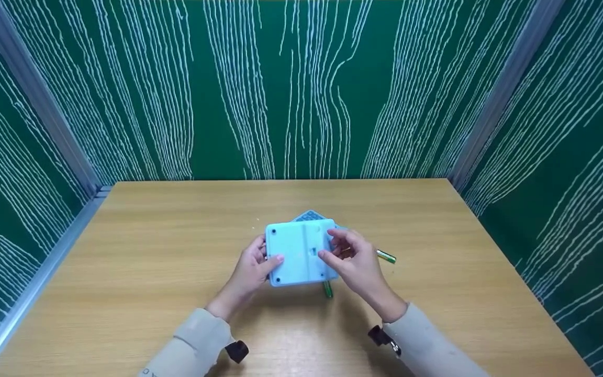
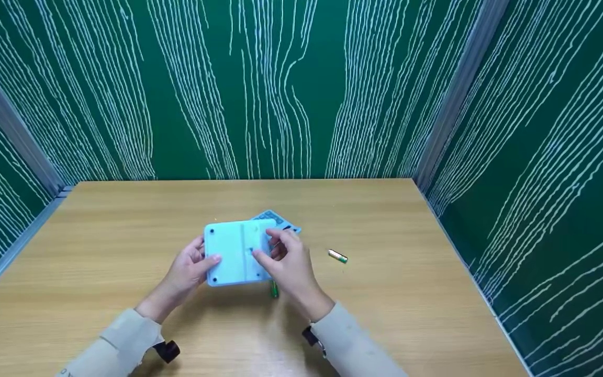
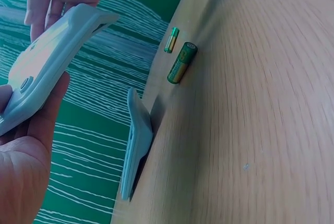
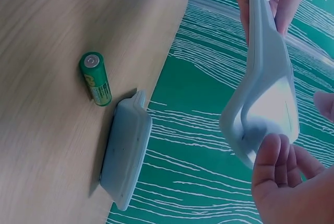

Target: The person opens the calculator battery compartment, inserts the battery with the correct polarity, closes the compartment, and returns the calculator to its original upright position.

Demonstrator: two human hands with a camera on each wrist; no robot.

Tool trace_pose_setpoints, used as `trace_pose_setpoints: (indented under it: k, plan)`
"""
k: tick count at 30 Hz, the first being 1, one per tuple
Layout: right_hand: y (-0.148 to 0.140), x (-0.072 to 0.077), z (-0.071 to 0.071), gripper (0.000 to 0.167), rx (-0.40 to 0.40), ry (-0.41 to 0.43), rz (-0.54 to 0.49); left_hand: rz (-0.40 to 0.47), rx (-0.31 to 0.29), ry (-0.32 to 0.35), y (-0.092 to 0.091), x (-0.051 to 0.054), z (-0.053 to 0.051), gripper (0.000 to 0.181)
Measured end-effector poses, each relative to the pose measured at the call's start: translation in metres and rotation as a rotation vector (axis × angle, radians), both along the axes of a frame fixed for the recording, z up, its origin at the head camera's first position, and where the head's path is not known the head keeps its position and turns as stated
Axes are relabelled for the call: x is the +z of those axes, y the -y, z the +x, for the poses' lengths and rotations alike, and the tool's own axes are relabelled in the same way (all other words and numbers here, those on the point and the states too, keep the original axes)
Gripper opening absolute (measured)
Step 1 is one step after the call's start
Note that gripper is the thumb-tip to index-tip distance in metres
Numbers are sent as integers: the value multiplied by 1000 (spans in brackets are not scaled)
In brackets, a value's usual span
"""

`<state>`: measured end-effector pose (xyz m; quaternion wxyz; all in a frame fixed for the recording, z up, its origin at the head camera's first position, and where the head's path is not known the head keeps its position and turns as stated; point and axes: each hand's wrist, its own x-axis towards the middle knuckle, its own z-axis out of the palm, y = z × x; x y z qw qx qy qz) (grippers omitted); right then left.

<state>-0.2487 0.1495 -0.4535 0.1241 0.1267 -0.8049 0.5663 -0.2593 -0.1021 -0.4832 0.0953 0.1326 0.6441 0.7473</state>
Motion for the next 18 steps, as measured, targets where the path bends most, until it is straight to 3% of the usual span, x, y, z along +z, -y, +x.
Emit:
trace_pose_setpoints:
  k: [18]
  plan:
    - [15,-2,4,49,-72,-107,102,-7,20,-58,-5,-1,2,59]
